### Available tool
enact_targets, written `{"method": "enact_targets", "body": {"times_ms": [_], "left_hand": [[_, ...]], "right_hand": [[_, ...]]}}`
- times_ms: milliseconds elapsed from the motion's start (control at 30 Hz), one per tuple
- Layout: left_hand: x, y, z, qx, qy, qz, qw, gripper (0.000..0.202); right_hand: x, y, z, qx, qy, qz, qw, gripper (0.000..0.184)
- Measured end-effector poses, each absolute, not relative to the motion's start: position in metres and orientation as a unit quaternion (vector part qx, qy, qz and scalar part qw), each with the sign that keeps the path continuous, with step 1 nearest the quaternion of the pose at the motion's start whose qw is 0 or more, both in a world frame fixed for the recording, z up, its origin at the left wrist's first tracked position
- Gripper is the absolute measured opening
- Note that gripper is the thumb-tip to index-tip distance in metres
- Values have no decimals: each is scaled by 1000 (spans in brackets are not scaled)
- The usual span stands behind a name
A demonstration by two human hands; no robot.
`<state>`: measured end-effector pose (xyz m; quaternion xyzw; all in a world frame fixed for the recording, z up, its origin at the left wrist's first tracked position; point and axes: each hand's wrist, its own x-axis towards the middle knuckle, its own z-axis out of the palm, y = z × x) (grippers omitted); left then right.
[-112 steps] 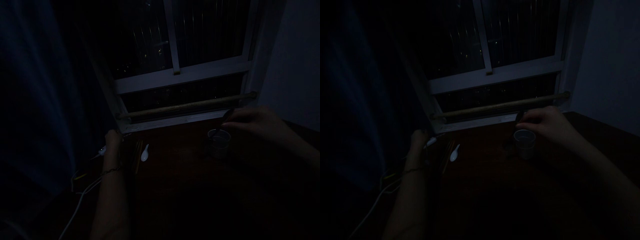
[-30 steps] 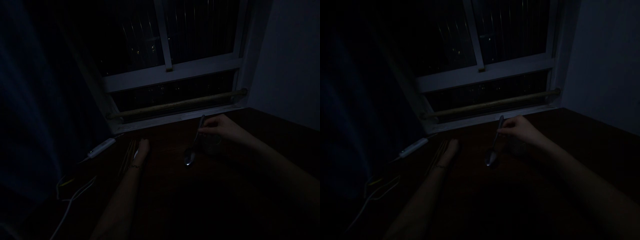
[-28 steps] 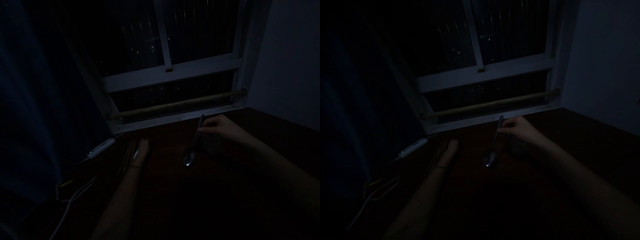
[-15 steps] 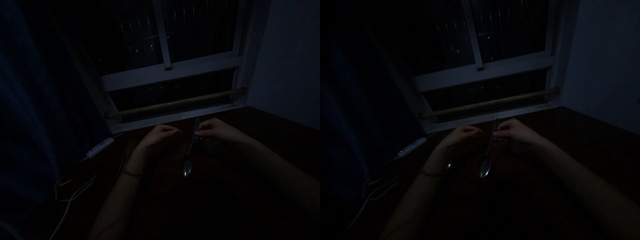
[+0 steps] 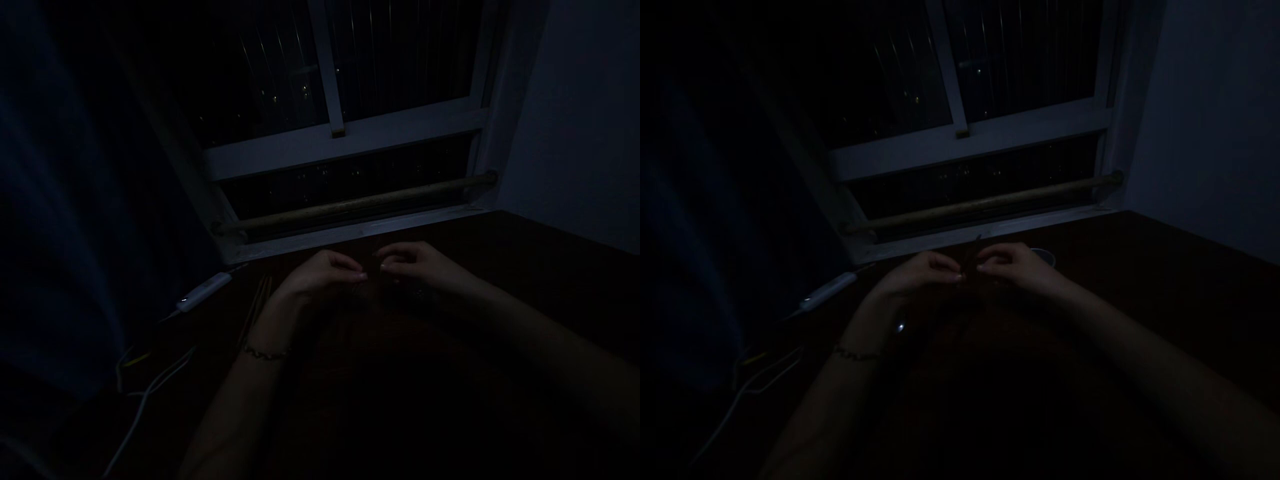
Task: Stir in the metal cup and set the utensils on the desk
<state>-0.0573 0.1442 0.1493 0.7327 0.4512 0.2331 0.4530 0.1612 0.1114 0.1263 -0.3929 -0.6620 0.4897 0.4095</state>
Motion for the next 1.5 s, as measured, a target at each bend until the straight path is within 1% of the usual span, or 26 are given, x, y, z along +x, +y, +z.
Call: {"method": "enact_targets", "body": {"times_ms": [67, 233, 333, 400, 467, 633, 667, 733, 833, 933, 1033, 1200, 1333, 1400, 1500], "left_hand": [[-72, 155, 152, 729, 511, 242, 385, 27], [-120, 199, 135, 698, 644, 177, 258, 22], [-139, 223, 114, 691, 704, 81, 142, 21], [-145, 234, 99, 667, 738, 13, 101, 22], [-148, 240, 86, 646, 758, -25, 88, 24], [-155, 246, 65, 639, 764, -56, 62, 31], [-156, 247, 62, 639, 764, -60, 59, 32], [-159, 250, 56, 643, 761, -62, 52, 34], [-162, 254, 47, 646, 758, -68, 50, 34], [-163, 256, 40, 646, 757, -79, 57, 35], [-164, 256, 38, 650, 752, -88, 59, 39], [-161, 254, 40, 663, 736, -119, 61, 35], [-158, 253, 39, 676, 725, -123, 49, 32], [-157, 252, 38, 677, 724, -120, 46, 33], [-156, 250, 39, 679, 723, -117, 50, 33]], "right_hand": [[165, 112, 129, -417, -663, 460, 418, 46], [173, 113, 135, -439, -680, 400, 429, 40], [177, 114, 136, -448, -696, 366, 425, 39], [182, 116, 136, -456, -708, 331, 425, 40], [188, 120, 135, -477, -719, 280, 421, 42], [204, 130, 132, -536, -739, 158, 375, 48], [206, 132, 131, -546, -741, 143, 364, 53], [208, 134, 128, -569, -745, 127, 324, 70], [208, 137, 122, -606, -748, 136, 233, 97], [204, 139, 117, -630, -746, 149, 157, 110], [202, 141, 115, -644, -745, 135, 107, 108], [201, 142, 119, -680, -725, 69, 81, 101], [202, 143, 120, -673, -729, 104, 69, 99], [202, 144, 120, -670, -727, 126, 76, 97], [204, 146, 117, -670, -726, 128, 90, 92]]}}
